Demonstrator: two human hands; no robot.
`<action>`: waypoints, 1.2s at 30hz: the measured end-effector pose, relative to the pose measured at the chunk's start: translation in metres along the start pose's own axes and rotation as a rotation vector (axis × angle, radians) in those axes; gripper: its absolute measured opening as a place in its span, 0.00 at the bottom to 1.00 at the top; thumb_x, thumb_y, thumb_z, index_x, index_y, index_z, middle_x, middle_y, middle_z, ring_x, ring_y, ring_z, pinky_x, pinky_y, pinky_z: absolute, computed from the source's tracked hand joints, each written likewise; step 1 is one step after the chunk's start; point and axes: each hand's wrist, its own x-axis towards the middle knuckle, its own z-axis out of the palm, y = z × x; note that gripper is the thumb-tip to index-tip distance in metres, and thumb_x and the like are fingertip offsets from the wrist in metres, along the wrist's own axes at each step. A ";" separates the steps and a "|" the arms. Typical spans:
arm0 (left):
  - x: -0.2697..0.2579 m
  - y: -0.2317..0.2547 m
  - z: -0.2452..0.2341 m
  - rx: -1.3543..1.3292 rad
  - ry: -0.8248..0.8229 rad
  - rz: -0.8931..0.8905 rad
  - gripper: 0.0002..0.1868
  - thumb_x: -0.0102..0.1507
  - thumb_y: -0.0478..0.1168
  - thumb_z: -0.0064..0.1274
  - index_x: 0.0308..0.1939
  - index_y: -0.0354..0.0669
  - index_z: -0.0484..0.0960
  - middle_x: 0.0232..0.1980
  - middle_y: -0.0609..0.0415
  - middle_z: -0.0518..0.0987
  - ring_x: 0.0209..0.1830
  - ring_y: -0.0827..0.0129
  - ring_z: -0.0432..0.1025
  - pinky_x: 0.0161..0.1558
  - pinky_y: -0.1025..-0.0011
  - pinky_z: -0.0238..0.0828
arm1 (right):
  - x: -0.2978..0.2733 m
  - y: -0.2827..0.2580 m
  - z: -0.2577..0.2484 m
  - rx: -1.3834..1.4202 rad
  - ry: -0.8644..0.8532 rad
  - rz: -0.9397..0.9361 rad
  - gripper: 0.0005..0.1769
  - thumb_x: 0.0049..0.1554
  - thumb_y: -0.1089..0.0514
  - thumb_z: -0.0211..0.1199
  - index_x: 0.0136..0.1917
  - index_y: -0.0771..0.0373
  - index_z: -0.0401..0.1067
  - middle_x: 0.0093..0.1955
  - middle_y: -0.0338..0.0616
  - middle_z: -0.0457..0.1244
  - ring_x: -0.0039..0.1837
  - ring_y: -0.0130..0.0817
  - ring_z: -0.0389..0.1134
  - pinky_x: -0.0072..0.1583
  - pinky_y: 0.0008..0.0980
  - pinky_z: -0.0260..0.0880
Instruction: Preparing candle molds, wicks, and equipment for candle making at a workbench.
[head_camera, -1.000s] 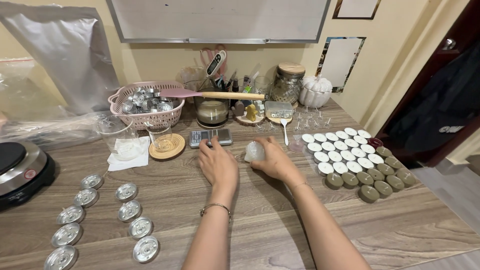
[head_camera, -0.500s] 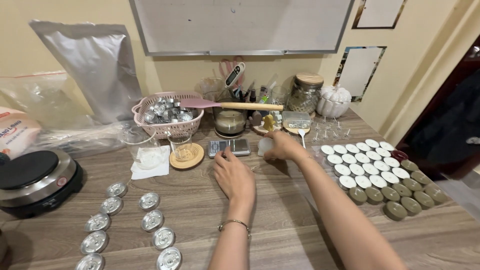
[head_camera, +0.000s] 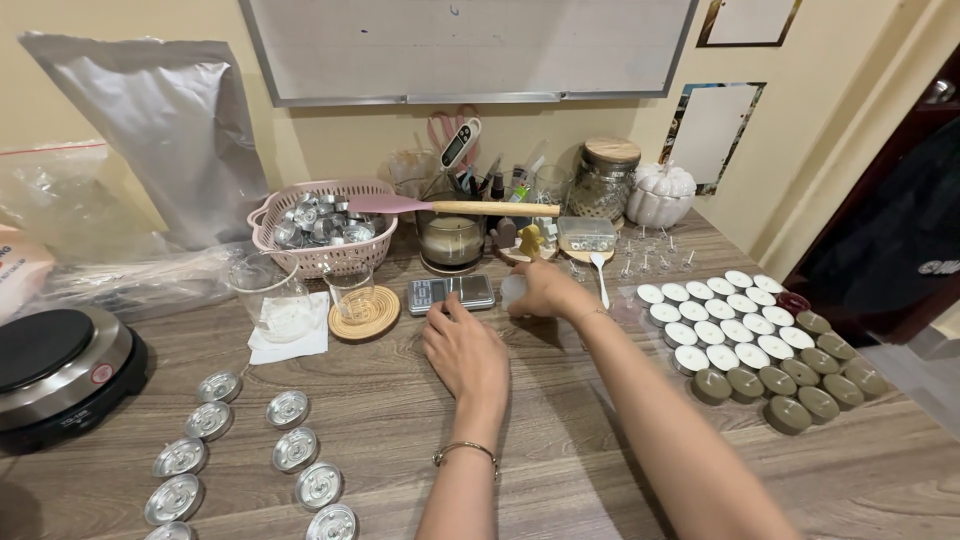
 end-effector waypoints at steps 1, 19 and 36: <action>0.000 0.000 0.000 0.012 0.001 0.004 0.32 0.59 0.37 0.58 0.65 0.31 0.66 0.64 0.36 0.66 0.64 0.47 0.64 0.65 0.52 0.60 | -0.001 -0.003 0.000 -0.021 -0.017 0.007 0.45 0.41 0.48 0.77 0.69 0.60 0.69 0.68 0.55 0.63 0.67 0.48 0.66 0.69 0.39 0.66; 0.000 0.010 -0.005 -0.080 0.013 -0.007 0.29 0.63 0.39 0.54 0.66 0.32 0.66 0.65 0.38 0.68 0.64 0.50 0.65 0.63 0.53 0.63 | -0.036 0.047 -0.024 -0.120 0.353 0.015 0.17 0.50 0.65 0.68 0.53 0.55 0.81 0.57 0.54 0.68 0.55 0.52 0.72 0.59 0.44 0.73; -0.006 0.011 -0.007 -0.277 0.113 -0.066 0.27 0.61 0.38 0.54 0.64 0.38 0.67 0.60 0.41 0.70 0.61 0.48 0.65 0.59 0.53 0.62 | -0.044 -0.100 -0.083 0.039 0.344 -0.350 0.10 0.51 0.61 0.68 0.47 0.66 0.81 0.43 0.54 0.73 0.45 0.43 0.77 0.51 0.37 0.77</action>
